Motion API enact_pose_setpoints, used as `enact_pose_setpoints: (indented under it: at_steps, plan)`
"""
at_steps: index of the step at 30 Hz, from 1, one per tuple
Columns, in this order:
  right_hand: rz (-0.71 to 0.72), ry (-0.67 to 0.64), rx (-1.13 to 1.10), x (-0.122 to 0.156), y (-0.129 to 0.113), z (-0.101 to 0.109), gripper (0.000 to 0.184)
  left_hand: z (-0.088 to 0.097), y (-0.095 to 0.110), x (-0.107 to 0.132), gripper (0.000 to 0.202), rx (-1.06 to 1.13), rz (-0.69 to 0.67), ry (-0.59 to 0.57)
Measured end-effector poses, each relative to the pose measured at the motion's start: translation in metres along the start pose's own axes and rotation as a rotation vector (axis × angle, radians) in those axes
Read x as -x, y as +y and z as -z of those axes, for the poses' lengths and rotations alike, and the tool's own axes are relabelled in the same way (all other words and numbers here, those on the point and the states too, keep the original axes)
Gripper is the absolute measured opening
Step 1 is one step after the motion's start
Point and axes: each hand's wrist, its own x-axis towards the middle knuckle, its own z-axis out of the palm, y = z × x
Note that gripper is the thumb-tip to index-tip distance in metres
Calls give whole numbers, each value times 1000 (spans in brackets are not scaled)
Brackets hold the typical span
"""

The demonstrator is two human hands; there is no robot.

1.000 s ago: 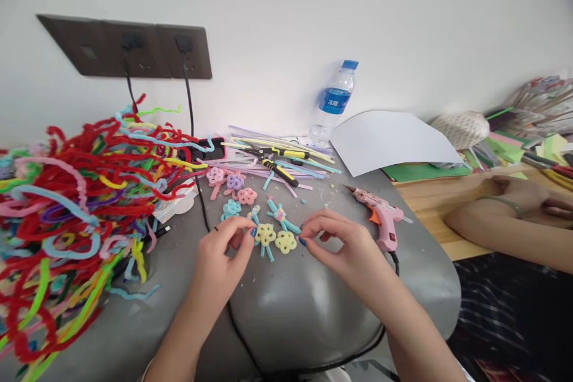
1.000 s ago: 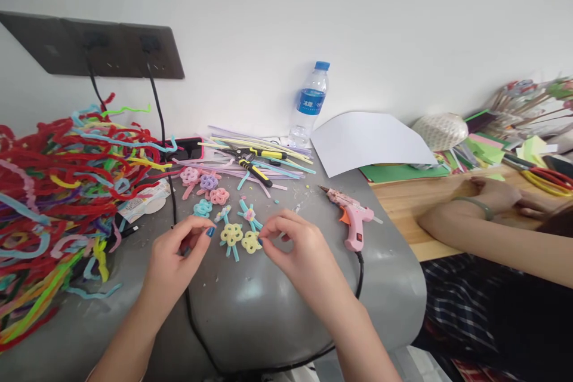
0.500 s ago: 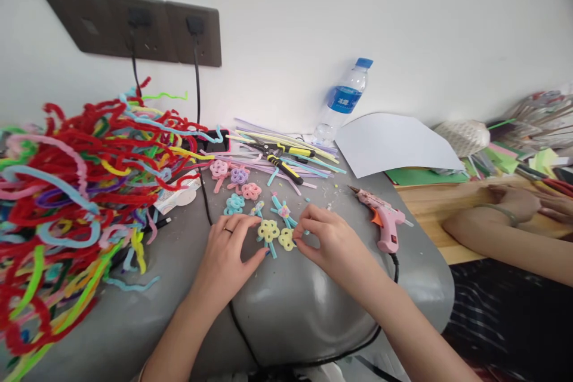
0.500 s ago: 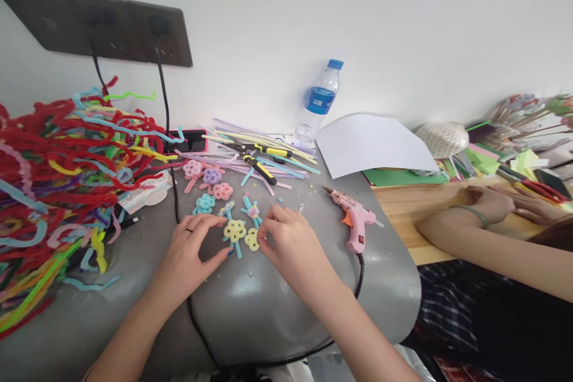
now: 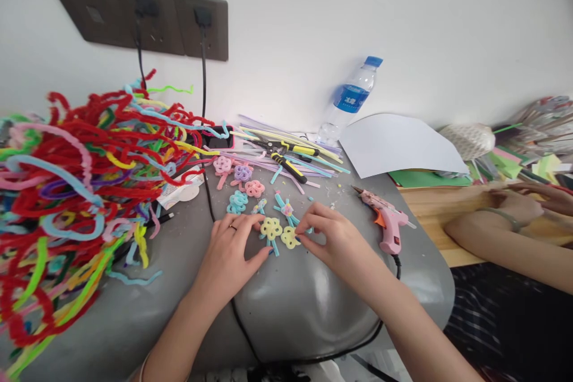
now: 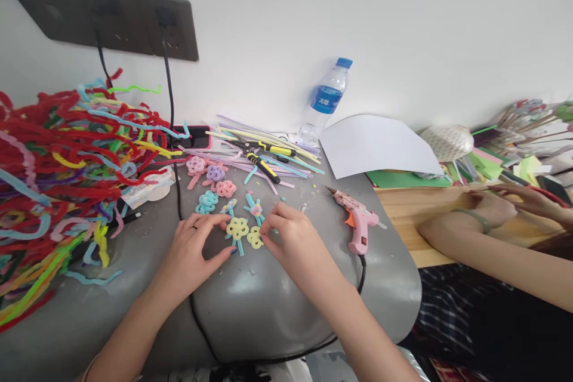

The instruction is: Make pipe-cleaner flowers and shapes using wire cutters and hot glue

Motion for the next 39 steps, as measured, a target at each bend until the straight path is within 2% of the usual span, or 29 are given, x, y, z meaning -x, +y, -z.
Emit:
enact_pose_setpoints:
  at_steps: [5, 10, 15, 23, 39]
  plan:
    - [-75, 32, -119, 5, 5, 10, 16, 1, 1, -1, 40, 13, 17, -12]
    - [-90, 27, -163, 11, 7, -3, 16, 1, 1, -1, 40, 12, 12, -14]
    - [-48, 58, -114, 15, 4, -14, 16, 1, 0, 0, 39, 14, 5, -14]
    - [-23, 95, -80, 16, 3, -18, 15, 1, 0, -1, 40, 11, 0, 0]
    - [-17, 67, -21, 10, 3, -24, 16, 0, 0, -1, 41, 22, -11, 10]
